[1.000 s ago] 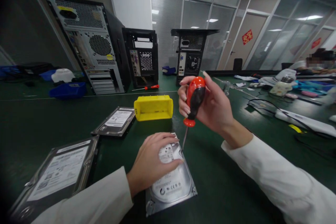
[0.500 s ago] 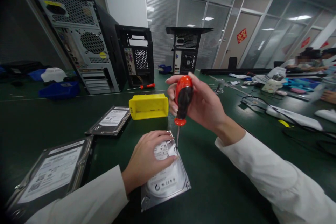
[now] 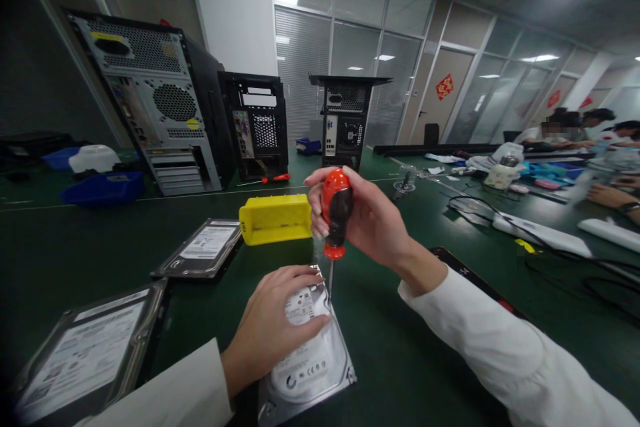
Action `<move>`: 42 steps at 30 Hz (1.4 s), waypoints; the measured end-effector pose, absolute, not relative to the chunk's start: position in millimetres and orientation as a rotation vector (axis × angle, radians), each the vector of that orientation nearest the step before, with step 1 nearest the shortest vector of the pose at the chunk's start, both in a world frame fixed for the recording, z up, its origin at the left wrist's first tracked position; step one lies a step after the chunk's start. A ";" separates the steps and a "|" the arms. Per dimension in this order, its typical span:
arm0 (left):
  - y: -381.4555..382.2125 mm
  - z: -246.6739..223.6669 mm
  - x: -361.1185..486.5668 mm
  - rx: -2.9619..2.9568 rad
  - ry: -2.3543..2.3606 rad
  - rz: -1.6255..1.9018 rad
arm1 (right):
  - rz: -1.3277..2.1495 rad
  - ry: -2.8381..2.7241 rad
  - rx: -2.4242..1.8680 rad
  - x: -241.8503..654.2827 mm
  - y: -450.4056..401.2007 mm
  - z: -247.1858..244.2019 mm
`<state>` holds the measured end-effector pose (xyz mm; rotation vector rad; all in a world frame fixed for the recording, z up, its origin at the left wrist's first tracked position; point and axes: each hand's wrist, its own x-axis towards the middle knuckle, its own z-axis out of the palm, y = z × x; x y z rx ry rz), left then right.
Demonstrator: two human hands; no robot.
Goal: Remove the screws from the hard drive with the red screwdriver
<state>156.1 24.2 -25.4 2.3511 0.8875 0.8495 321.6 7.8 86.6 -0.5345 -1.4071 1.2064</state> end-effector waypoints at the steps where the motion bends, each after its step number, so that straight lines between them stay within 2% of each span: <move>1: 24.1 -25.2 156.0 2.351 0.890 0.849 | 1.219 -1.400 -0.552 322.4 7.9 86.1; 9: 26.1 -24.2 157.6 2.351 0.896 0.832 | 1.145 -1.482 -0.431 323.6 9.9 82.0; 16: 25.5 -25.1 157.0 2.353 0.891 0.833 | 1.236 -1.398 -0.560 322.6 7.4 85.1; 21: 25.9 -25.1 156.9 2.349 0.889 0.841 | 1.096 -1.440 -0.500 323.9 8.3 84.2; 28: 25.5 -25.4 156.7 2.343 0.891 0.845 | 1.174 -1.383 -0.590 323.8 7.6 89.2; 34: 25.2 -26.2 156.2 2.337 0.887 0.843 | 1.036 -1.372 -0.587 324.2 10.6 85.3; 42: 23.9 -22.8 155.7 2.329 0.897 0.830 | 1.132 -1.352 -0.641 325.5 8.1 90.2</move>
